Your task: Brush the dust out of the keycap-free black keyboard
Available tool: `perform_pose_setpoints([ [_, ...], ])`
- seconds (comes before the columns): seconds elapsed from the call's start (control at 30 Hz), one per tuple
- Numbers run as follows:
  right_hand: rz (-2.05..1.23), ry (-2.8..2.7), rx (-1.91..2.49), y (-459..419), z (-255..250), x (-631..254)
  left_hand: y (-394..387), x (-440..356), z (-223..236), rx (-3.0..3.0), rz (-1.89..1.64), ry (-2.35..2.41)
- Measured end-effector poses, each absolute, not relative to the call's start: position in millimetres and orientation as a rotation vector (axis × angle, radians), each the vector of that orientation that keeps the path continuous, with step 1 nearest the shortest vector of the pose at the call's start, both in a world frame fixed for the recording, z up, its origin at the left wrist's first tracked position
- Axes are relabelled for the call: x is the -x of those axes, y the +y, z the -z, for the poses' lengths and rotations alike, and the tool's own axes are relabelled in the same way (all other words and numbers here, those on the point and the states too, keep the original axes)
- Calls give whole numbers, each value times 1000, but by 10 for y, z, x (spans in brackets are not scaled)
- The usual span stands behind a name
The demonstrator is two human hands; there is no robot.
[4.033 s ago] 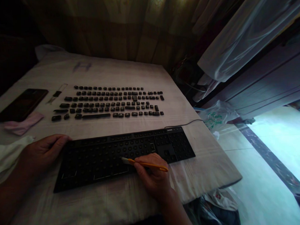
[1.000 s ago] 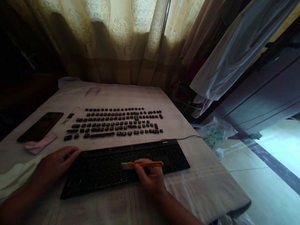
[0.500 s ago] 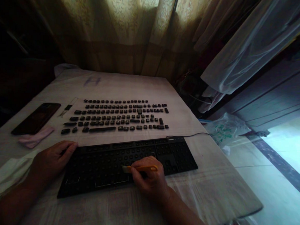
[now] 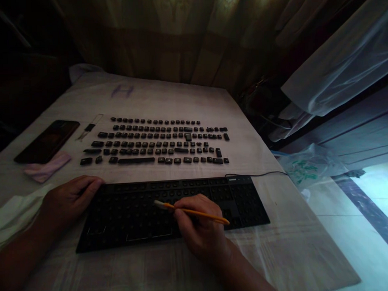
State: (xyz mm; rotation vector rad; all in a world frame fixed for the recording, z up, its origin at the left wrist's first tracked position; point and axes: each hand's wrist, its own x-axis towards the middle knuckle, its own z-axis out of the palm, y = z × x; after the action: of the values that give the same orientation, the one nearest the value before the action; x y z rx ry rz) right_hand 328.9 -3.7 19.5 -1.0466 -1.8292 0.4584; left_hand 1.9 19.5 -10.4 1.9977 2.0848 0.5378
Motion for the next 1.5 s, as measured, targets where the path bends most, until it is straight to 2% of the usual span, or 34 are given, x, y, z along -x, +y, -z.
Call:
perform_pose_setpoints([
  [0.57,-278,-2137,926,-80,-88,-3223,217,-40,84,-1980,-539,2071],
  [0.97,-425,-2054,920,-92,-91,-3268,212,-46,89,-1958,-566,2066],
  [1.5,-391,-2171,900,-83,-93,-3292,212,-53,87,-1941,-511,2093],
])
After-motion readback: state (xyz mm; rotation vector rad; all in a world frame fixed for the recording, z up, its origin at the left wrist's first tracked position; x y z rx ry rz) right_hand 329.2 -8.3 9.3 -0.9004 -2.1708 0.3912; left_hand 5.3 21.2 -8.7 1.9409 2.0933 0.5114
